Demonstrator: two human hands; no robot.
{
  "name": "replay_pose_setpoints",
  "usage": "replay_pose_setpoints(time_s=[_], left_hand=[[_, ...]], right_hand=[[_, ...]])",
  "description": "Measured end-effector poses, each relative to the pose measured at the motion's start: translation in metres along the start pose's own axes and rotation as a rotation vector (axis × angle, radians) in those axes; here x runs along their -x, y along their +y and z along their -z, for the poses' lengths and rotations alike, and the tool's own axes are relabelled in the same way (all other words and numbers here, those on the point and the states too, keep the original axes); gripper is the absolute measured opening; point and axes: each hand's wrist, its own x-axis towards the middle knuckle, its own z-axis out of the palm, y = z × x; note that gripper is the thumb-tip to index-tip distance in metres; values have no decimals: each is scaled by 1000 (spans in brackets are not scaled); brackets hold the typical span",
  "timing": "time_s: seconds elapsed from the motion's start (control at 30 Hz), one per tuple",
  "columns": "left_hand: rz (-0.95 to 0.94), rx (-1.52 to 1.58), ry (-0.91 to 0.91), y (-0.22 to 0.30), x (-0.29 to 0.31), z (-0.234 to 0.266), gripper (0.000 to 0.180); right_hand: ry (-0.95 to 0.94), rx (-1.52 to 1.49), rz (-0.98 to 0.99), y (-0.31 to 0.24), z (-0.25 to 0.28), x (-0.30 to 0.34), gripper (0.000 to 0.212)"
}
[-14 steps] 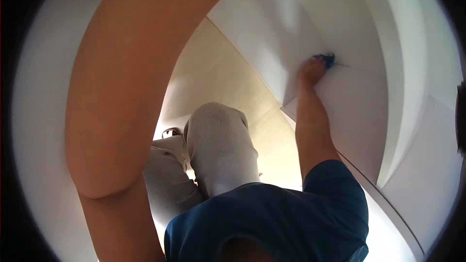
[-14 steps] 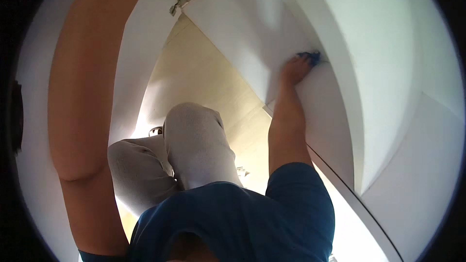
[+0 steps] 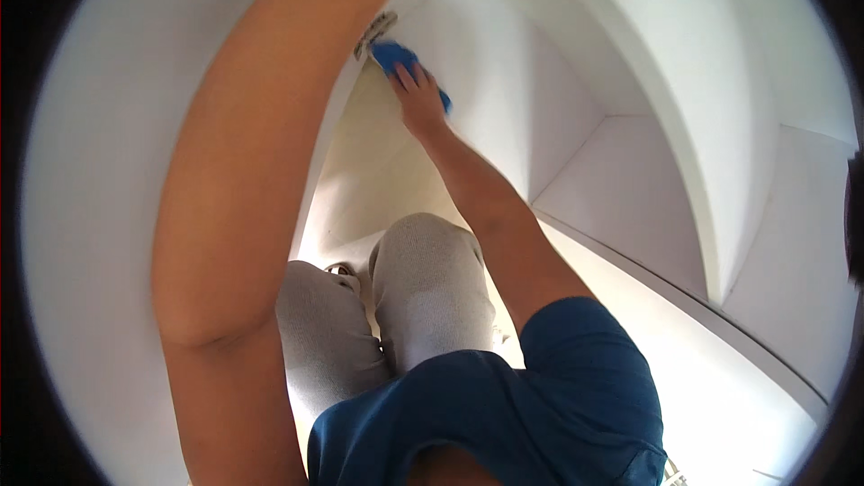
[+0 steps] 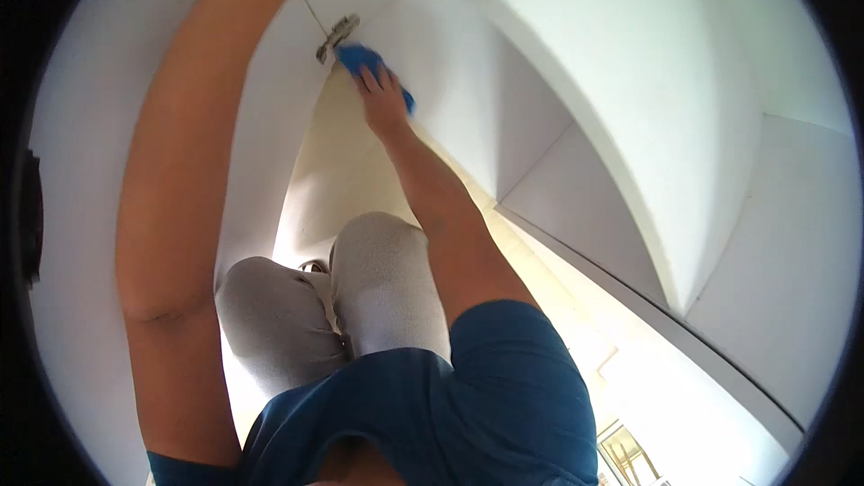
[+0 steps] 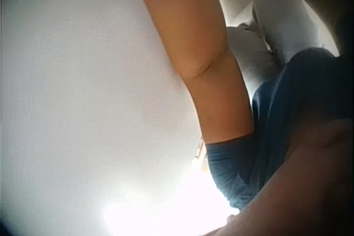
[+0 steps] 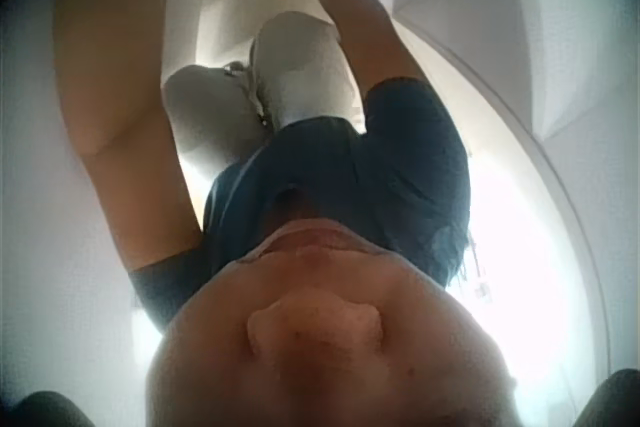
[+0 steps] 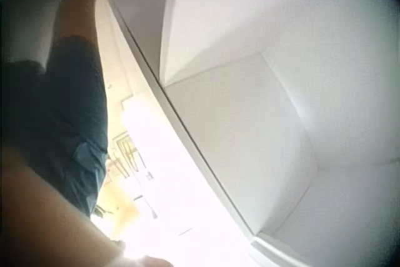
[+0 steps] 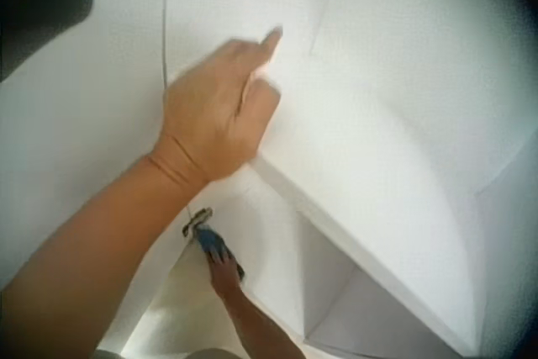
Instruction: The person wipes the interior and exterior surfaces of white cabinets and a wooden corner shelf using a blue cloth.
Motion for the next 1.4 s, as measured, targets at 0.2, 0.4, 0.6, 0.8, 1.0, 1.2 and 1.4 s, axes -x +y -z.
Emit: replay_pose_setpoints(time_s=[0.2, 0.4, 0.6, 0.8, 1.0, 1.2, 1.4], left_hand=[[224, -82, -260, 5, 1, 1, 53], [293, -9, -241, 14, 7, 52, 60], [869, 270, -285, 177, 9, 200, 56], [469, -142, -350, 226, -195, 432, 60], [1323, -170, -758, 210, -213, 542, 71], [1206, 197, -913, 256, -192, 515, 76], [1176, 578, -797, 325, -223, 391, 102]], right_hand=[[-122, 73, -320, 19, 54, 190, 61], [-745, -75, -947, 4, 157, 180, 39], [-525, -382, -712, -40, 317, 96, 30], [-531, -336, -636, -115, 477, 83, 47], [-678, -548, -571, -123, 649, 165, 52], [-831, -760, -789, -126, 783, 230, 41], [-588, -853, -915, -129, 795, 258, 35]])
